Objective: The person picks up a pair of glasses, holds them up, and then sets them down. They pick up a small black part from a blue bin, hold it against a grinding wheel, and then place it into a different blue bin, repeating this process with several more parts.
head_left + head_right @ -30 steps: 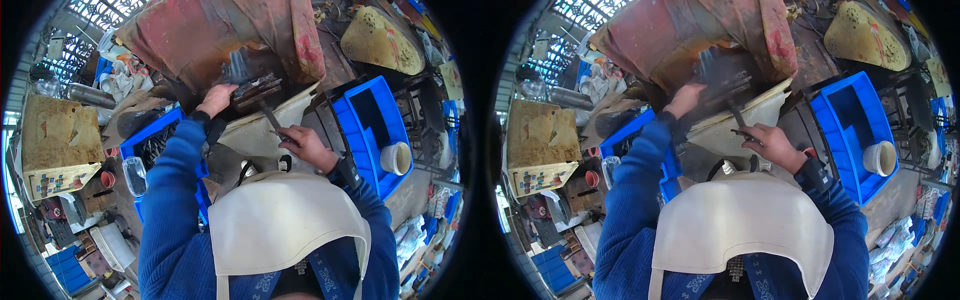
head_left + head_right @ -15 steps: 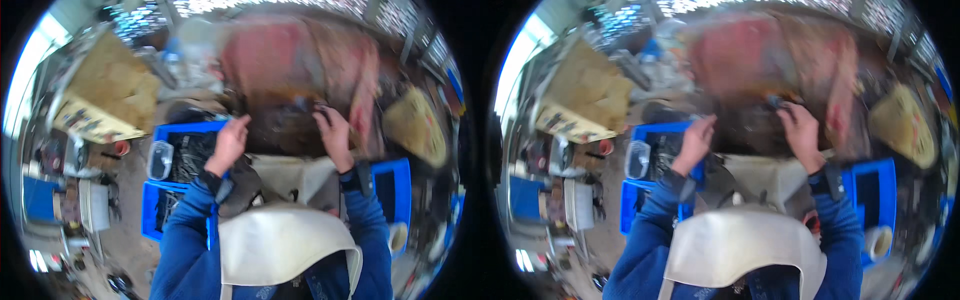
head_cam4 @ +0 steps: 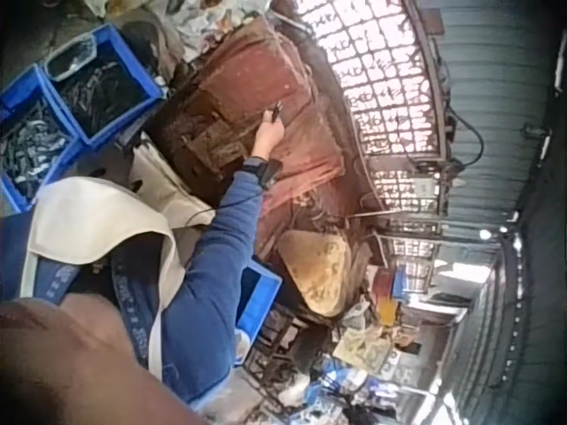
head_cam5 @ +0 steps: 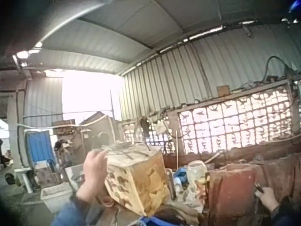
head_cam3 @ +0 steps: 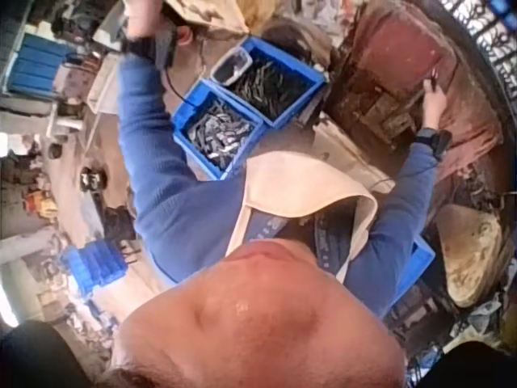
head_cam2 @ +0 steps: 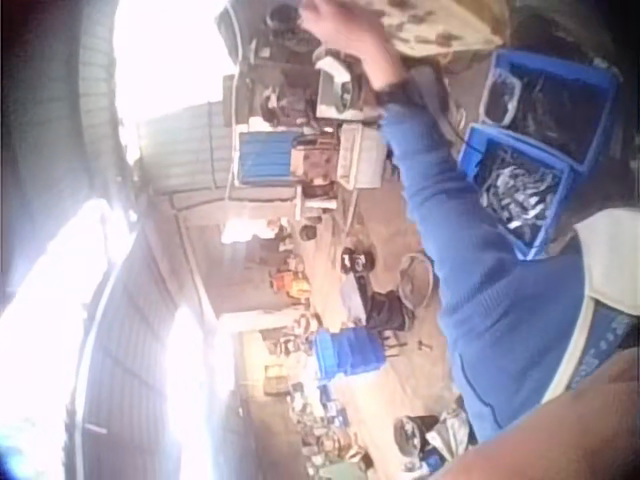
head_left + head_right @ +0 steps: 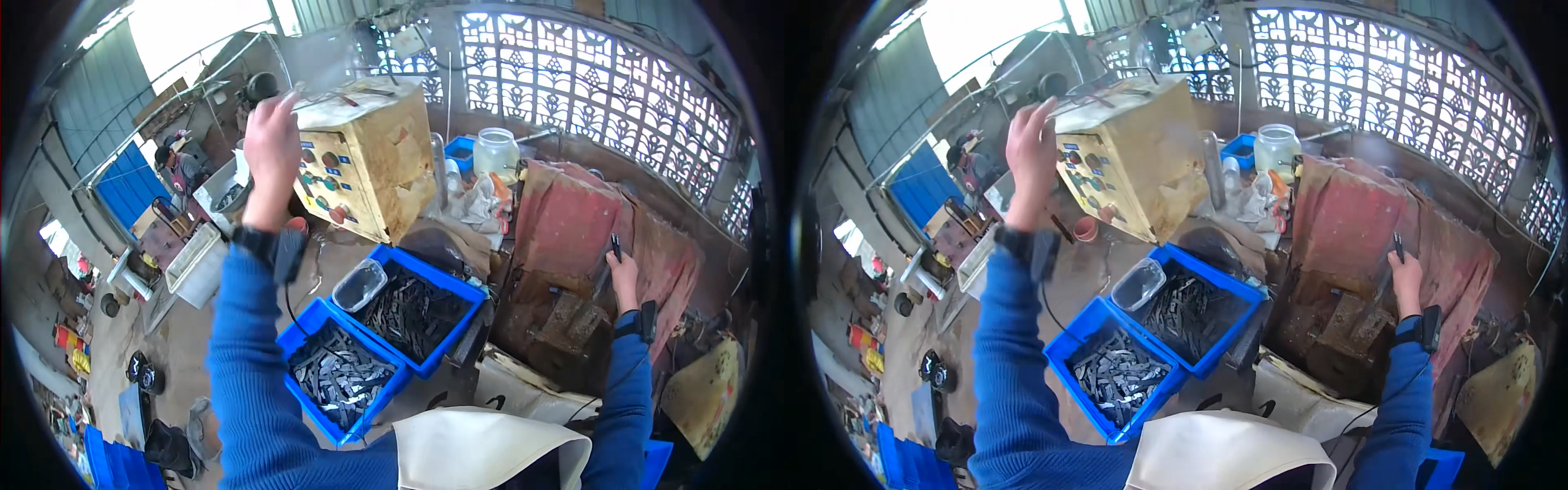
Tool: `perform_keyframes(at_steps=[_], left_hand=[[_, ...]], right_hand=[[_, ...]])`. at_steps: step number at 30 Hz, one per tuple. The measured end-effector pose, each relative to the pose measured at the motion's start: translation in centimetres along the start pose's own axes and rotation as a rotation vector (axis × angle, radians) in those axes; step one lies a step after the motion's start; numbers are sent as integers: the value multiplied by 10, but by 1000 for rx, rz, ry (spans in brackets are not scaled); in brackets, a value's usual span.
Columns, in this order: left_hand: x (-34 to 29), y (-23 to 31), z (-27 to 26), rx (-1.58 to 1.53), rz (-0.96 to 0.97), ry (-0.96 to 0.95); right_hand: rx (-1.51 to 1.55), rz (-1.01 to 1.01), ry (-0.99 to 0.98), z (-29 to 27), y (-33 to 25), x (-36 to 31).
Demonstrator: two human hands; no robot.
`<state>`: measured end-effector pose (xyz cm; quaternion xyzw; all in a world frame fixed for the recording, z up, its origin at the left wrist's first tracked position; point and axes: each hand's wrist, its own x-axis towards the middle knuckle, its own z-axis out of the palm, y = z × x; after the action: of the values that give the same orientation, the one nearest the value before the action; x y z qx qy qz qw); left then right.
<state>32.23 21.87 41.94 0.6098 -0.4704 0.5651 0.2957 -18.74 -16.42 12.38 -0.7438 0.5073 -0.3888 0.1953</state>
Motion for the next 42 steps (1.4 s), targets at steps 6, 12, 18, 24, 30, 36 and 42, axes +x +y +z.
perform_keyframes(at_steps=[6,12,18,24,30,36,42], left_hand=[[38,-39,46,82,63,-249],[45,-64,80,19,32,-335],[58,-26,29,-120,108,-59],[13,83,-60,-353,306,-228],[-27,171,-102,-687,259,-529],[-21,208,-118,-722,357,-540],[-15,228,-127,-768,412,-508]], right_hand=[[-36,12,34,-5,-9,-4],[44,-73,179,-8,-57,-53],[267,-161,-83,-14,-122,-96],[916,-9,-533,-34,-176,-120],[871,-2,-523,-41,-201,-123],[865,-66,-502,-47,-205,-132],[782,-61,-452,-59,-204,-139]])
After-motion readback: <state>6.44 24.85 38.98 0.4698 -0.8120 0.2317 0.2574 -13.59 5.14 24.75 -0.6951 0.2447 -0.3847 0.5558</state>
